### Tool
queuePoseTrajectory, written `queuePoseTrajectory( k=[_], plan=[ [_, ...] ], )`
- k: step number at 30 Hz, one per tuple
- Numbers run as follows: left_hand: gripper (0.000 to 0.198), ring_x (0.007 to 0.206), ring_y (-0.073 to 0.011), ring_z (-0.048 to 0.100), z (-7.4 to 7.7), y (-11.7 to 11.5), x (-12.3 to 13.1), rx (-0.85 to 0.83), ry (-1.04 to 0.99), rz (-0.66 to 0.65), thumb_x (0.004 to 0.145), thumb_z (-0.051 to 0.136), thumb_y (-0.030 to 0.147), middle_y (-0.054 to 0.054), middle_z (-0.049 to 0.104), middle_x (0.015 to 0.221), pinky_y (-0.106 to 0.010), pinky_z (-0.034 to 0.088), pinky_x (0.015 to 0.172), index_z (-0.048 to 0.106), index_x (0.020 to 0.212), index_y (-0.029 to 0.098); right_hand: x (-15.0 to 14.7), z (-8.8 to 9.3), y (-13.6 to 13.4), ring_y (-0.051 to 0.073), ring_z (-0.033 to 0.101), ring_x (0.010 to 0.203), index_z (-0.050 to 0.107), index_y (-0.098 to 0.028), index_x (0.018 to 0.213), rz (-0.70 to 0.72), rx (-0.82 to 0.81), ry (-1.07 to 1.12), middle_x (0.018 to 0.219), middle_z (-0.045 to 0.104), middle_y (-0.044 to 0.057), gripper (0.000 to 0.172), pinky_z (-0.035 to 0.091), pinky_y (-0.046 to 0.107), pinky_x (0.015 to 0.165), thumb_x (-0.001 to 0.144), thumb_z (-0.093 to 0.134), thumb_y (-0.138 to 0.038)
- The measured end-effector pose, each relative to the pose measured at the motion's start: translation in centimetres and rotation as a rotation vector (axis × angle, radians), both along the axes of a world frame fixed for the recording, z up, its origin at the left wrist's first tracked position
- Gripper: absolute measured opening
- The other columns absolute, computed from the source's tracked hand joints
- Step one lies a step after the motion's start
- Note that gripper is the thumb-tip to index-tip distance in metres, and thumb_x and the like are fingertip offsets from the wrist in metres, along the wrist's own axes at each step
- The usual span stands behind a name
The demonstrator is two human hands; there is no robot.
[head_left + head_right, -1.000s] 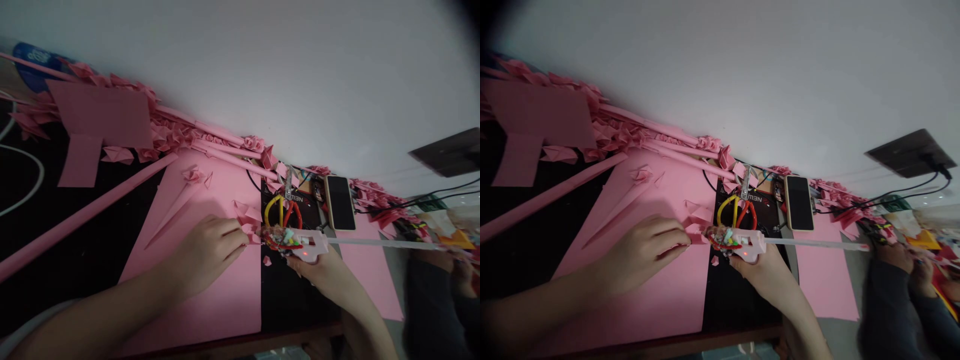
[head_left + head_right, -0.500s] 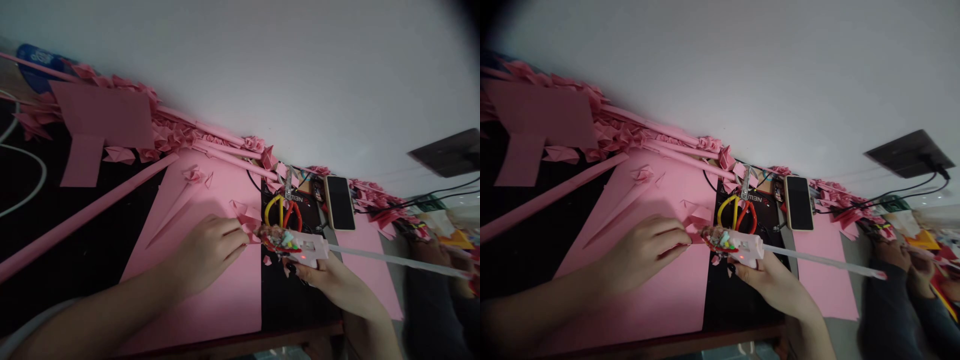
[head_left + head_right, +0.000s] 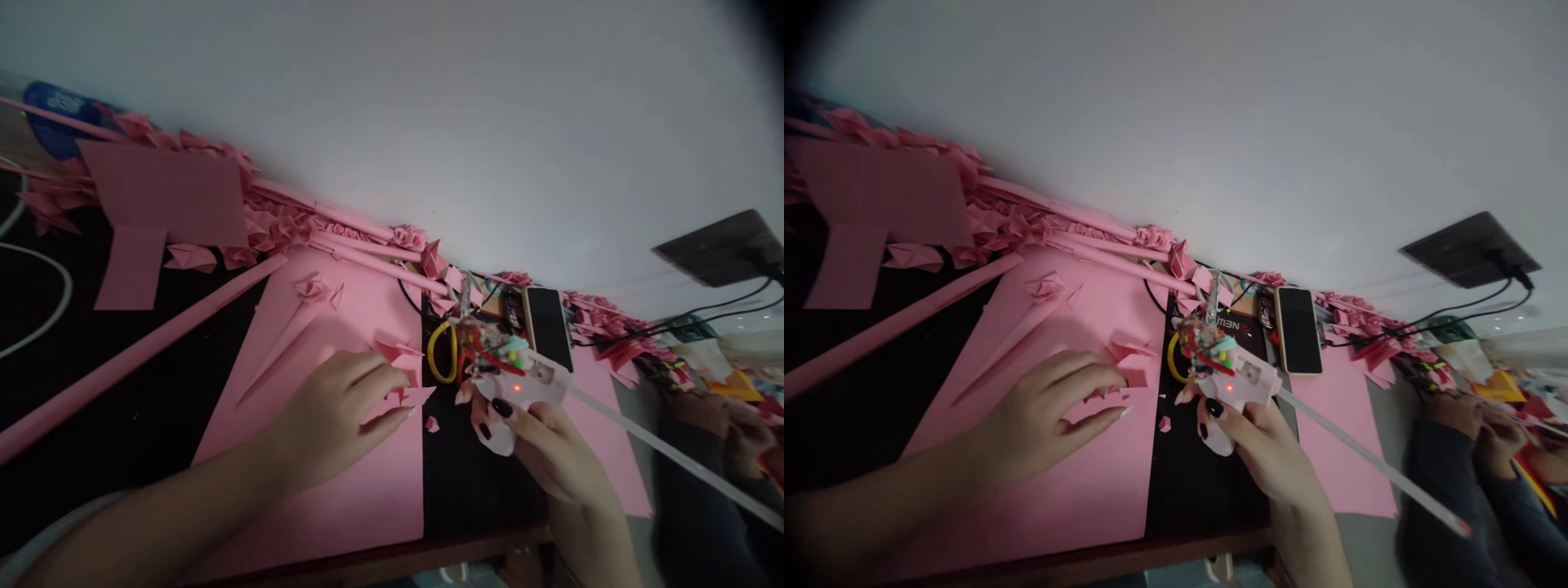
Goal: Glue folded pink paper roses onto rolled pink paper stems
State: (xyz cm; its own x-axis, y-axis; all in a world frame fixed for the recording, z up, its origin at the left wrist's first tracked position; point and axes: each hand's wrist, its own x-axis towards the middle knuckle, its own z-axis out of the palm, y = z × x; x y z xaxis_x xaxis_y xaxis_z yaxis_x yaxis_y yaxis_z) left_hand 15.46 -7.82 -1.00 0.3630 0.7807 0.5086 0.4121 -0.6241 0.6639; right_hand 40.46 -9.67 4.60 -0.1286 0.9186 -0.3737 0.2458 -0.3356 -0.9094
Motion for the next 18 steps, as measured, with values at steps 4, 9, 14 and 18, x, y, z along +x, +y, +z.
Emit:
queuePoseTrajectory(
  k=[4,9,14,18],
  plan=[
    [0.007,0.070,-0.0135,0.054,1.0,-0.9,0.5,-0.023,-0.072,-0.029,0.086,0.056,0.015,-0.001,0.060,0.076,-0.026,0.044,0.065,0.057,0.092,0.017,-0.5,-0.2,0.0,0.026,0.064,0.085,0.070,-0.022,0.089,-0.063,0.007,0.128,0.085,0.070,0.008,0.024,0.051,0.036,0.070,0.078,0.064,-0.042],
    [0.008,0.067,-0.0117,0.051,2.8,-1.5,1.0,0.008,-0.102,-0.052,0.087,0.052,0.010,0.000,0.057,0.073,-0.024,0.042,0.062,0.053,0.084,0.017,-0.6,-0.3,0.2,0.026,0.064,0.092,0.068,-0.021,0.101,-0.016,0.006,0.091,0.092,0.071,0.009,0.032,0.051,0.036,0.076,0.080,0.064,-0.045],
    [0.017,0.067,-0.0137,0.049,4.0,-1.6,1.5,0.242,0.075,0.023,0.086,0.049,0.005,0.000,0.058,0.073,-0.028,0.041,0.062,0.056,0.078,0.018,-0.6,0.0,0.9,0.025,0.062,0.097,0.067,-0.020,0.105,0.058,0.075,0.034,0.095,0.071,0.009,0.031,0.050,0.036,0.080,0.086,0.057,-0.043],
    [0.025,0.068,-0.0156,0.050,3.2,-1.4,1.6,0.239,0.247,-0.112,0.086,0.039,0.002,-0.002,0.058,0.075,-0.032,0.043,0.067,0.058,0.080,0.017,-0.4,0.0,1.4,0.025,0.062,0.098,0.067,-0.021,0.104,0.054,0.123,0.034,0.096,0.071,0.009,0.031,0.050,0.036,0.082,0.086,0.057,-0.044]
  ],
)
